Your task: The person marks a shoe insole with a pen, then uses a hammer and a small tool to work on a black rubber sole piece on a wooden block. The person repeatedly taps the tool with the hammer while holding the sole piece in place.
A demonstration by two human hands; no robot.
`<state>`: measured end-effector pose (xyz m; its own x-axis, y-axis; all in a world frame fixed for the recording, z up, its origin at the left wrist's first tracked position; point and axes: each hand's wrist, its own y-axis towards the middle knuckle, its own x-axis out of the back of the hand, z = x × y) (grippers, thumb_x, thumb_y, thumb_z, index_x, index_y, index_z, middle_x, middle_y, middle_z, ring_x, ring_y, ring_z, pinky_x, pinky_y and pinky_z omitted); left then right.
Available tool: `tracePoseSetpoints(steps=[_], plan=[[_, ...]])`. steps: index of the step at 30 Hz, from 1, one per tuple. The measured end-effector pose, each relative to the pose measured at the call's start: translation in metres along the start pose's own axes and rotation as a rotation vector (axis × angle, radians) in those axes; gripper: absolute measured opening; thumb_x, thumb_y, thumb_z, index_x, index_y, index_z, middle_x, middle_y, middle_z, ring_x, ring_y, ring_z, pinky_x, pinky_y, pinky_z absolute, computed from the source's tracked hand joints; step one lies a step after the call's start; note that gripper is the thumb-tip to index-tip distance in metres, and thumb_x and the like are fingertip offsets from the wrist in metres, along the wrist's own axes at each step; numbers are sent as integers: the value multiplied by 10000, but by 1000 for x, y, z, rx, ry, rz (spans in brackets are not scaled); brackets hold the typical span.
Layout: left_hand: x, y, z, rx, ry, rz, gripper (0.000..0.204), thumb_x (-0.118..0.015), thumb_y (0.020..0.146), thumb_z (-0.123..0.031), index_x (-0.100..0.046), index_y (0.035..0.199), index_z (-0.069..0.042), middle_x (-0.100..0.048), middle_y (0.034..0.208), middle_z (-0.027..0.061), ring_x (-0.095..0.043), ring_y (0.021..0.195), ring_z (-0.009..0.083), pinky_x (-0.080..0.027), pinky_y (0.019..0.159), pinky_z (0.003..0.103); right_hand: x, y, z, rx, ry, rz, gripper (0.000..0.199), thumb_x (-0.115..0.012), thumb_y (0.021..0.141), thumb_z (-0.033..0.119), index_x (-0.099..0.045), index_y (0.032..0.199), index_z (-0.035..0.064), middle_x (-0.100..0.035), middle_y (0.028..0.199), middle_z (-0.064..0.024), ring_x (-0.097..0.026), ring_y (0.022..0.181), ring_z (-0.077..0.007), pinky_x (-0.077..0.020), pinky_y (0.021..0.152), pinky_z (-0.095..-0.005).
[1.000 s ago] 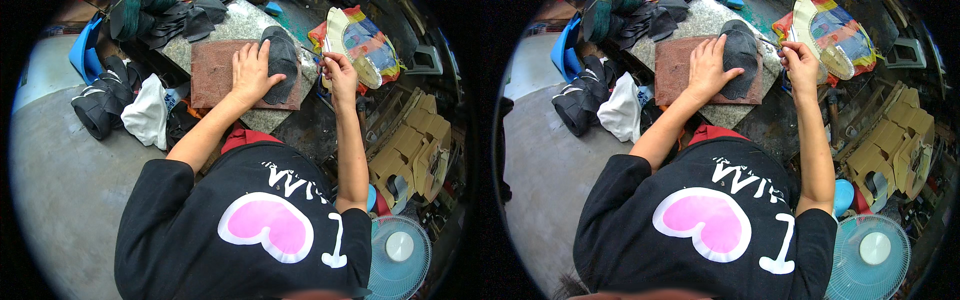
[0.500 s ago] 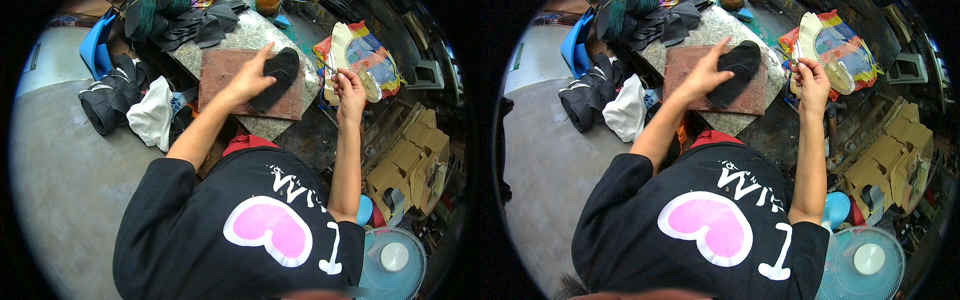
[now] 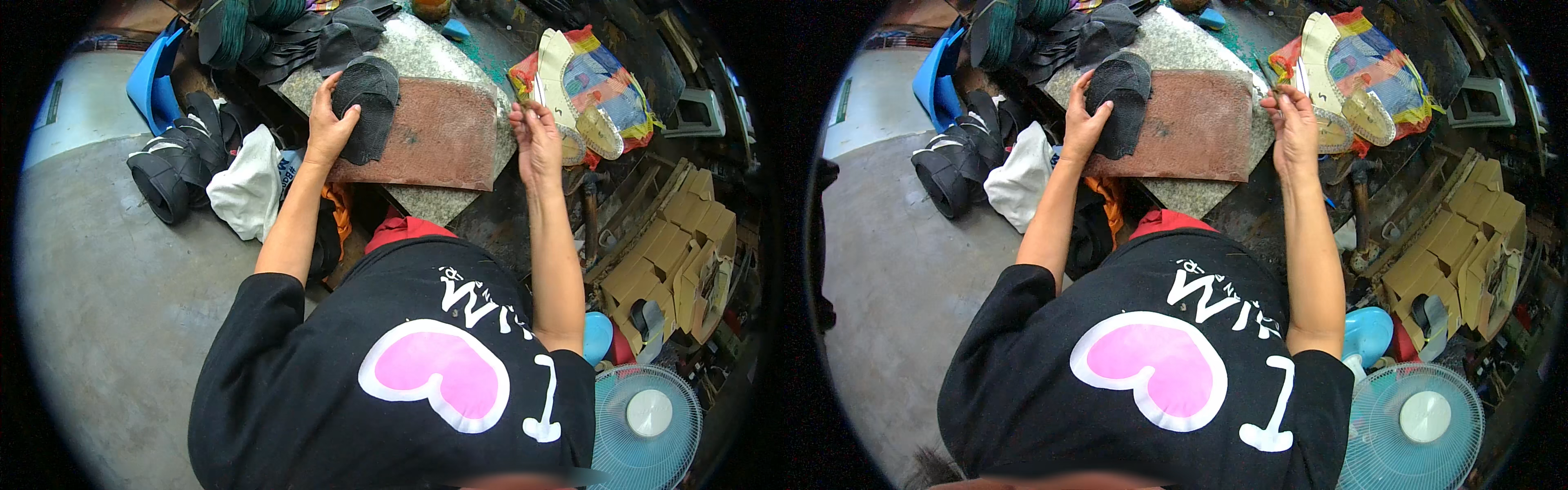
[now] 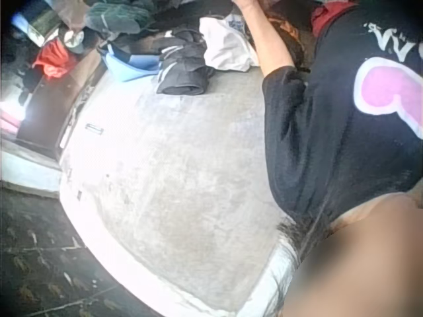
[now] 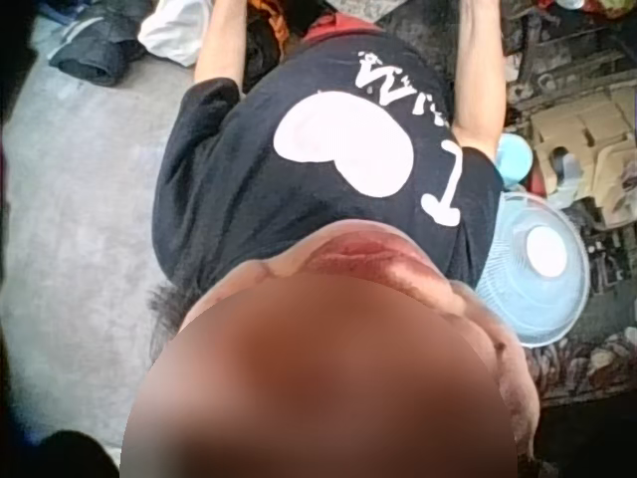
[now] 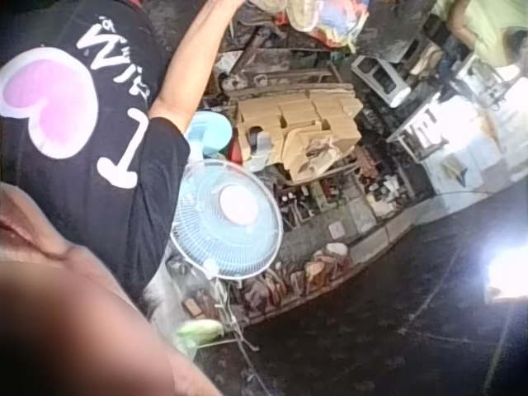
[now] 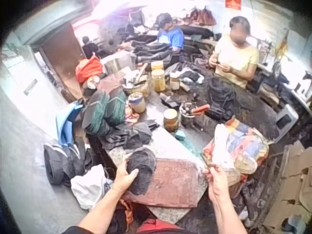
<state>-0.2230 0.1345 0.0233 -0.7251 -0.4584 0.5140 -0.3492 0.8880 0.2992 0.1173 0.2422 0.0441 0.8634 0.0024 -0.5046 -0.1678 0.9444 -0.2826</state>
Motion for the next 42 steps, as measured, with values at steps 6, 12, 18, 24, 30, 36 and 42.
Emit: tracePoseSetpoints(steps=[6,12,18,24,30,36,42], plan=[[-10,-9,-26,51,-98,43,642,-700,765,-72,-473,1366,-49,-546,1280,177,-523,1209,326,-386,1070,381,7,-14,-10,-42,-22,-90,174,-578,957,80,-573,1129,58,-669,983,-81,-651,865,-150,-506,846,-298],[-18,5,-68,-91,144,156,616,-681,769,-61,-498,1357,-58,-566,1280,178,-512,1241,339,-387,1065,380,22,-29,9,-28,-160,-115,169,-556,964,81,-574,1130,55,-675,917,-68,-652,873,-149,-506,833,-284],[-37,66,-93,-195,113,355,584,-639,725,-66,-561,1299,-139,-664,1140,159,-664,1020,325,-536,868,385,11,-39,13,126,-410,-83,199,-537,971,50,-576,1163,16,-664,888,-61,-631,835,-124,-496,824,-274],[-62,120,-90,-373,137,535,596,-635,705,-52,-568,1292,-135,-642,1193,151,-621,1094,338,-503,929,417,-4,-46,15,192,-520,9,169,-531,973,30,-583,1130,1,-626,927,-52,-617,850,-118,-478,837,-271],[-94,136,-66,-372,351,609,622,-605,706,-11,-560,1316,-124,-637,1214,142,-598,1119,334,-476,969,414,-15,-47,11,210,-541,50,158,-520,968,11,-582,1113,-4,-608,936,-43,-608,832,-112,-470,811,-252],[-101,112,-55,-419,271,274,610,-646,689,24,-562,1283,-91,-595,1213,123,-527,1151,345,-443,1002,422,-16,-45,2,177,-542,61,151,-544,972,37,-585,1114,4,-603,946,-37,-609,848,-119,-481,841,-270],[-79,78,-56,-297,201,121,533,-692,723,-9,-577,1241,-66,-552,1268,161,-480,1198,364,-409,1040,443,-13,-48,-11,138,-600,88,134,-534,979,30,-584,1100,2,-594,968,-32,-602,852,-110,-476,829,-247]])
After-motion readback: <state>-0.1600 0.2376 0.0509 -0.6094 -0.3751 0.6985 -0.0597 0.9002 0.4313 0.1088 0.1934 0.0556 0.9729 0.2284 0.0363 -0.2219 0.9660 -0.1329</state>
